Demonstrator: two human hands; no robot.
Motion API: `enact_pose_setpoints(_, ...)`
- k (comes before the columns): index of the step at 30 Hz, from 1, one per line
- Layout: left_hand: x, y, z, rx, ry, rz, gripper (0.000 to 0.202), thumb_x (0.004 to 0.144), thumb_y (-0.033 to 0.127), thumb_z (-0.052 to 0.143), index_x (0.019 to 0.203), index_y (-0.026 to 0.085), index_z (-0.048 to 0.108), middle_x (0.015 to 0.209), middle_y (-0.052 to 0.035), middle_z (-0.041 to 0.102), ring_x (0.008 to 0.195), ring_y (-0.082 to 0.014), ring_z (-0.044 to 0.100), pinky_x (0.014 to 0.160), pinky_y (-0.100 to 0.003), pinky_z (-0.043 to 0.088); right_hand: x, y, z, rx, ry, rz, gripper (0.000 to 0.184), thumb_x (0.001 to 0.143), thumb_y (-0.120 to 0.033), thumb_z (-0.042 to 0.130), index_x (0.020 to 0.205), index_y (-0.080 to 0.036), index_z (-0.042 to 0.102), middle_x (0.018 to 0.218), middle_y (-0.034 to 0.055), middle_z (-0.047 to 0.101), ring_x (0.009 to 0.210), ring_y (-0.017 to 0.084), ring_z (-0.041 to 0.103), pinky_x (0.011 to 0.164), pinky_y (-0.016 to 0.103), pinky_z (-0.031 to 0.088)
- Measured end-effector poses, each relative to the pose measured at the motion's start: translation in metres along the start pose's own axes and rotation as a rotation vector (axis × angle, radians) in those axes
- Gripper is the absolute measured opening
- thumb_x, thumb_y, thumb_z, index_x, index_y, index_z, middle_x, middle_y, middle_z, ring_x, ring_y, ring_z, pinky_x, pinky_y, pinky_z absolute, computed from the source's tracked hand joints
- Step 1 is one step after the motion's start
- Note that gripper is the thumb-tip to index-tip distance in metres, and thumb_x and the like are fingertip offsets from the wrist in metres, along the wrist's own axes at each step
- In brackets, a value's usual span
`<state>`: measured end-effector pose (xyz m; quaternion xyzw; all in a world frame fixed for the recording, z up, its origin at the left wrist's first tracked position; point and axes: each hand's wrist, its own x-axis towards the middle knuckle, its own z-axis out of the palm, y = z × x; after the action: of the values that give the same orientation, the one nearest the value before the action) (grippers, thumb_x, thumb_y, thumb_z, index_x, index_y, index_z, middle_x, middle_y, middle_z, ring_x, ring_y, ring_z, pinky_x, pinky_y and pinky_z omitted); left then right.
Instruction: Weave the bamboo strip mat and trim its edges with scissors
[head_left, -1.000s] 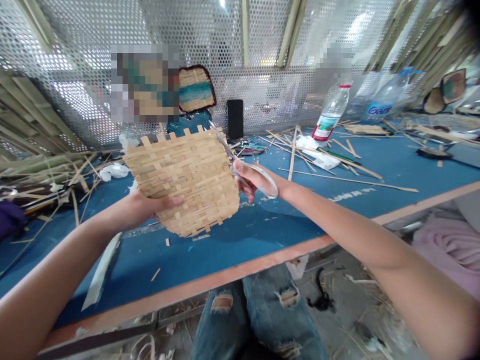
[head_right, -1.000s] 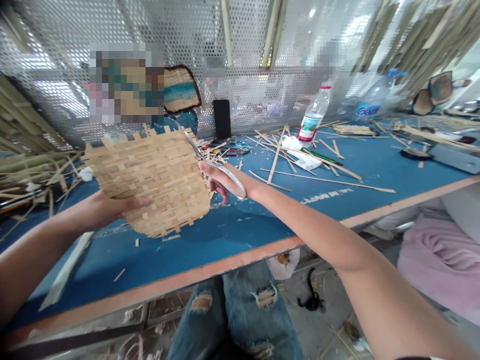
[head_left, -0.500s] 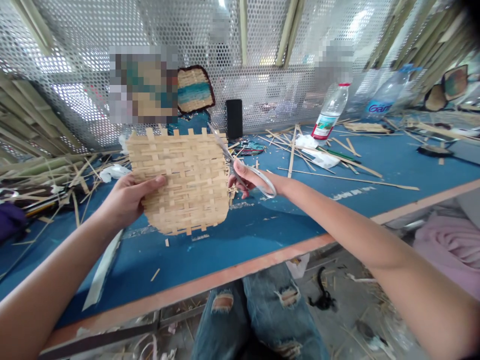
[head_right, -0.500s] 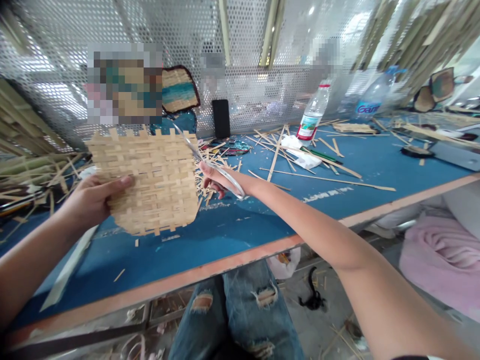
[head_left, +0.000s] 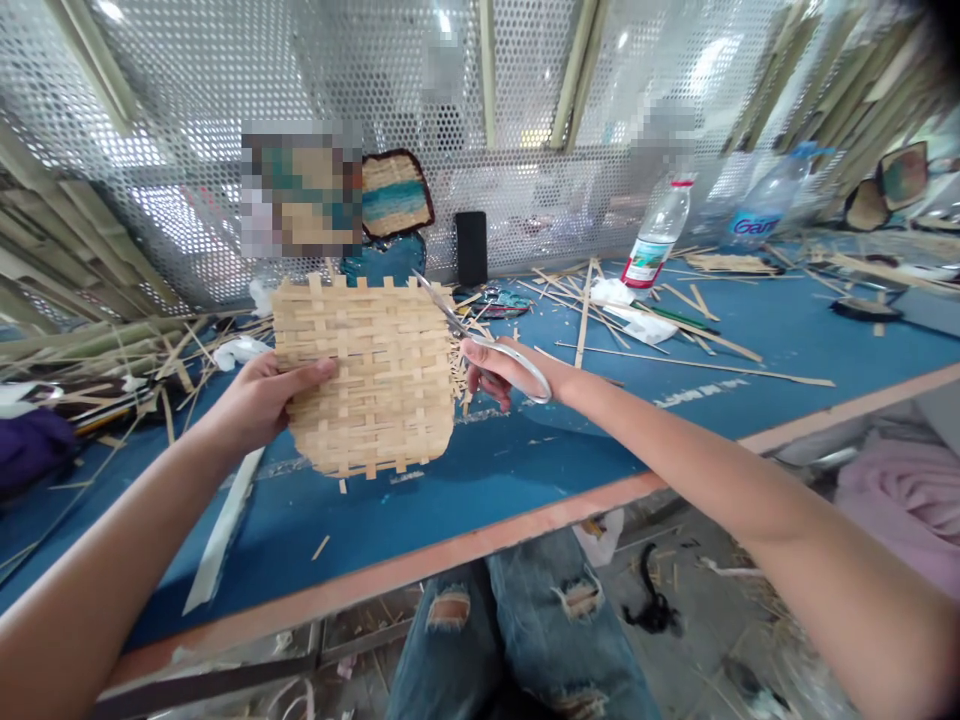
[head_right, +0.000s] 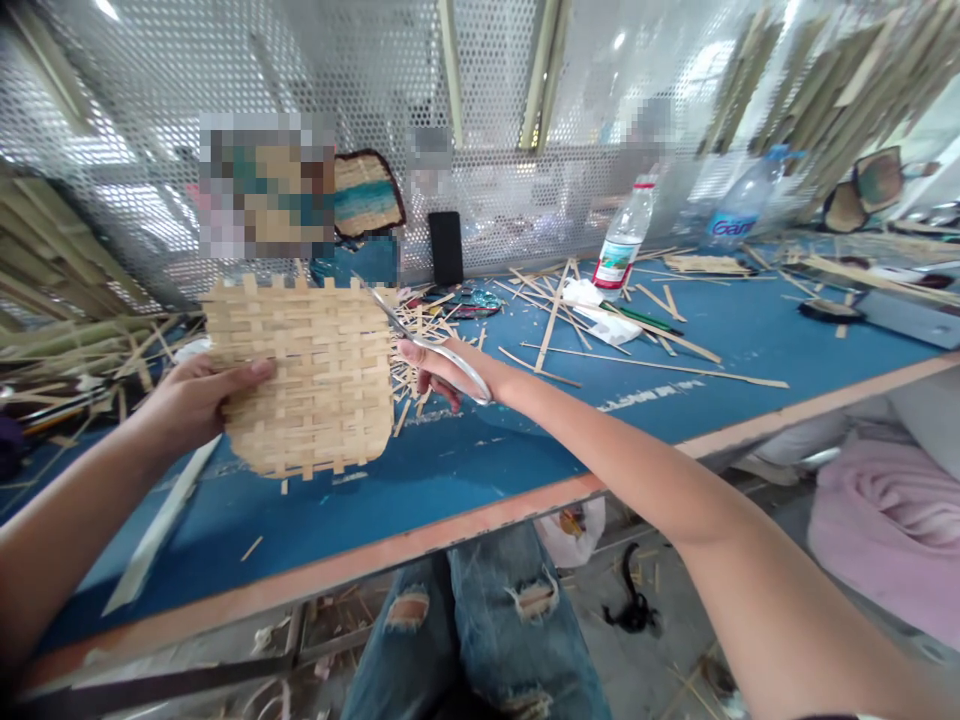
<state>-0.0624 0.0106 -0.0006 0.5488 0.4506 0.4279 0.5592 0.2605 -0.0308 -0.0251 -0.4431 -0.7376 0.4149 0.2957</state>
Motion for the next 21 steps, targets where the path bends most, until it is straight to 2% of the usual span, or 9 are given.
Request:
enact_pose_setpoints(4,0.004,-0.003,-0.010,0.050,-0.080,-0.016,0.051,0.057,0.041,0.098,0.097,0.014,0.082,0.098,-0.0147,0.082,0.083,-0.0308,0.081,0.070,-0.035,0.069,0.005,0.003,-0.003,0.038,-0.069,-0.002,0.087,0.078,-0.098,0.028,0.084,-0.018,0.061,0.056,-0.0025,0.048,0.052,0.014,0.052,0.059,0.032,0.054)
enact_pose_setpoints(8,0.001,-0.001,-0.012,0.071,-0.122,0.004,0.051,0.063,0.041,0.096,0.104,0.015,0.082,0.102,-0.0146,0.082,0.087,-0.0313,0.081,0.077,-0.038,0.068,0.004,0.002,-0.003,0.017,-0.099,0.000,0.087,0.081,-0.096,0.025,0.090,-0.017,0.061,0.064,-0.0004,0.050,0.058,0.016,0.053,0.065,0.035,0.054)
enact_pose_setpoints(11,-0.001,0.000,-0.012,0.071,-0.112,0.015,0.050,0.063,0.040,0.097,0.104,0.015,0.082,0.103,-0.0154,0.082,0.089,-0.0319,0.080,0.078,-0.038,0.068,-0.001,-0.003,-0.002,-0.048,-0.075,-0.022,0.085,0.088,-0.092,0.023,0.083,-0.017,0.063,0.057,0.0004,0.051,0.054,0.016,0.055,0.062,0.034,0.052)
enact_pose_setpoints(16,-0.001,0.002,-0.013,0.106,-0.083,0.043,0.053,0.061,0.040,0.097,0.106,0.017,0.082,0.105,-0.0145,0.082,0.091,-0.0325,0.080,0.079,-0.039,0.068,-0.006,-0.008,0.003,-0.063,0.079,0.025,0.077,0.090,-0.088,0.036,0.068,-0.019,0.060,0.045,-0.0027,0.044,0.040,0.012,0.048,0.045,0.029,0.044)
enact_pose_setpoints(18,0.000,0.001,-0.014,0.121,-0.080,0.051,0.052,0.062,0.040,0.097,0.106,0.018,0.082,0.106,-0.0138,0.082,0.091,-0.0324,0.080,0.079,-0.039,0.068,-0.005,-0.007,0.003,-0.052,0.062,0.038,0.080,0.089,-0.090,0.032,0.068,-0.019,0.061,0.043,-0.0037,0.042,0.038,0.012,0.046,0.043,0.029,0.043)
enact_pose_setpoints(21,0.002,-0.001,-0.016,0.136,-0.096,0.004,0.045,0.059,0.041,0.098,0.095,0.018,0.084,0.099,-0.0136,0.083,0.086,-0.0321,0.080,0.074,-0.037,0.068,-0.004,-0.006,-0.001,-0.097,-0.044,0.012,0.088,0.085,-0.095,0.022,0.074,-0.017,0.062,0.047,-0.0007,0.049,0.045,0.014,0.052,0.053,0.031,0.049)
